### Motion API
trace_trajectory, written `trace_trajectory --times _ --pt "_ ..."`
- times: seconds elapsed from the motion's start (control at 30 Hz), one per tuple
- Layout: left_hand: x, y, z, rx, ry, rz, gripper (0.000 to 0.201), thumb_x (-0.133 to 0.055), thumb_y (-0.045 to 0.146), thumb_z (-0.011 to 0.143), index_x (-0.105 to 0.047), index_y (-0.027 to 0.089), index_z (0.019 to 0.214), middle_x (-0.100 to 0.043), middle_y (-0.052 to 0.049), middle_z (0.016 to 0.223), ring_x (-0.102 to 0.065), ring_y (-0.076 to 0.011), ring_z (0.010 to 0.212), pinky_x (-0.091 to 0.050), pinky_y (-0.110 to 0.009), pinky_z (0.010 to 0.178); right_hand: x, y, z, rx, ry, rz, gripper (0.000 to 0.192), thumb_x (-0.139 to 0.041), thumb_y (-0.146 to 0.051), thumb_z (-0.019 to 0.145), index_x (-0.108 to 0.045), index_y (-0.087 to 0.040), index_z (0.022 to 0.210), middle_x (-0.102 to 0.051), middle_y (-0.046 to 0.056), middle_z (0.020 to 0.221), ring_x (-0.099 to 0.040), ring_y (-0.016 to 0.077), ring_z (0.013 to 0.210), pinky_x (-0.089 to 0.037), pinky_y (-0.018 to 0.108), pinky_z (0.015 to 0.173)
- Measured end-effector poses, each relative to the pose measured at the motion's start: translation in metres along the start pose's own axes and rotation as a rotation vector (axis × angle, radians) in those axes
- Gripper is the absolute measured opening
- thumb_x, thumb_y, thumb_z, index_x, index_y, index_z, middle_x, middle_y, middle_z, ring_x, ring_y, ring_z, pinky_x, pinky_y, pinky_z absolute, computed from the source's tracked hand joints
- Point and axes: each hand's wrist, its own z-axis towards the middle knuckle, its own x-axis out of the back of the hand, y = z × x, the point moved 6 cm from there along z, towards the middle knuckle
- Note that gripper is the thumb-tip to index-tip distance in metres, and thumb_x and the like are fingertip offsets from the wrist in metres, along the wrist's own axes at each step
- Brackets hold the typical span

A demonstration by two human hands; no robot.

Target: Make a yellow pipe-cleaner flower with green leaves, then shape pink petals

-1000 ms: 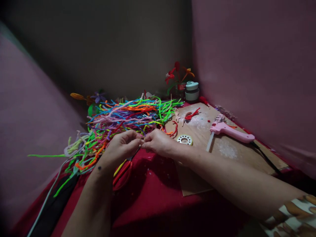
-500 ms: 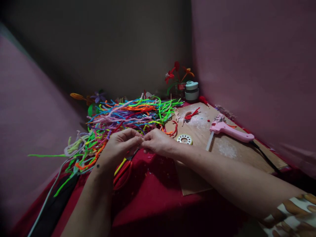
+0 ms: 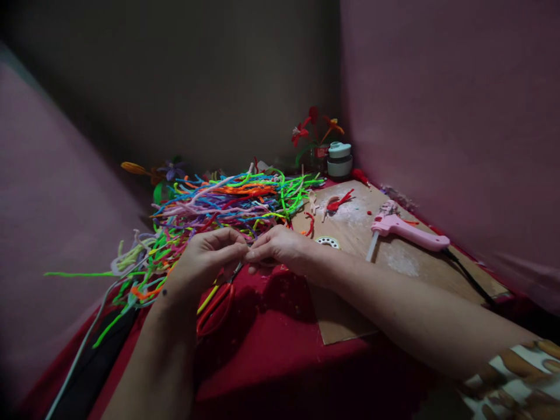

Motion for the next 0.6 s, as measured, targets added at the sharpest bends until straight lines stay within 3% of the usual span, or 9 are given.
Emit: trace_trajectory --times 0.17,0.37,0.6 --pt "0.0033 -0.0053 0.0018 0.013 0.022 -0.045 0.017 -0.066 0.030 0.070 -0.059 0.015 0.066 -0.047 0.005 0.037 -0.033 -0.0050 0.030 -0.022 -0.017 0.030 -0.0003 -0.0009 0.0001 0.006 -0.007 -0.006 0.015 -0.067 -0.023 0.065 -0.067 -0.009 0.061 -0.060 0.002 0.051 -0.042 0.0068 0.042 -0.031 0.024 0.046" --pt "0.0082 0.0017 0.0038 -0.150 0.065 -0.050 0.014 -0.068 0.026 0.070 -0.062 0.015 0.076 -0.061 0.001 0.058 -0.045 -0.0058 0.042 -0.034 -0.017 0.039 0.0015 -0.0002 0.0002 -0.010 0.024 0.070 0.020 -0.070 -0.029 0.066 -0.067 -0.009 0.063 -0.061 0.003 0.053 -0.047 0.0072 0.043 -0.034 0.023 0.047" --pt "0.0073 0.0002 0.0043 -0.119 0.029 0.036 0.013 -0.062 0.027 0.074 -0.059 0.015 0.070 -0.056 0.003 0.050 -0.043 -0.0066 0.038 -0.032 -0.017 0.036 -0.0030 0.0012 -0.0002 -0.015 -0.073 0.106 0.017 -0.066 -0.026 0.071 -0.066 -0.009 0.068 -0.061 0.002 0.056 -0.051 0.0073 0.047 -0.037 0.021 0.047"
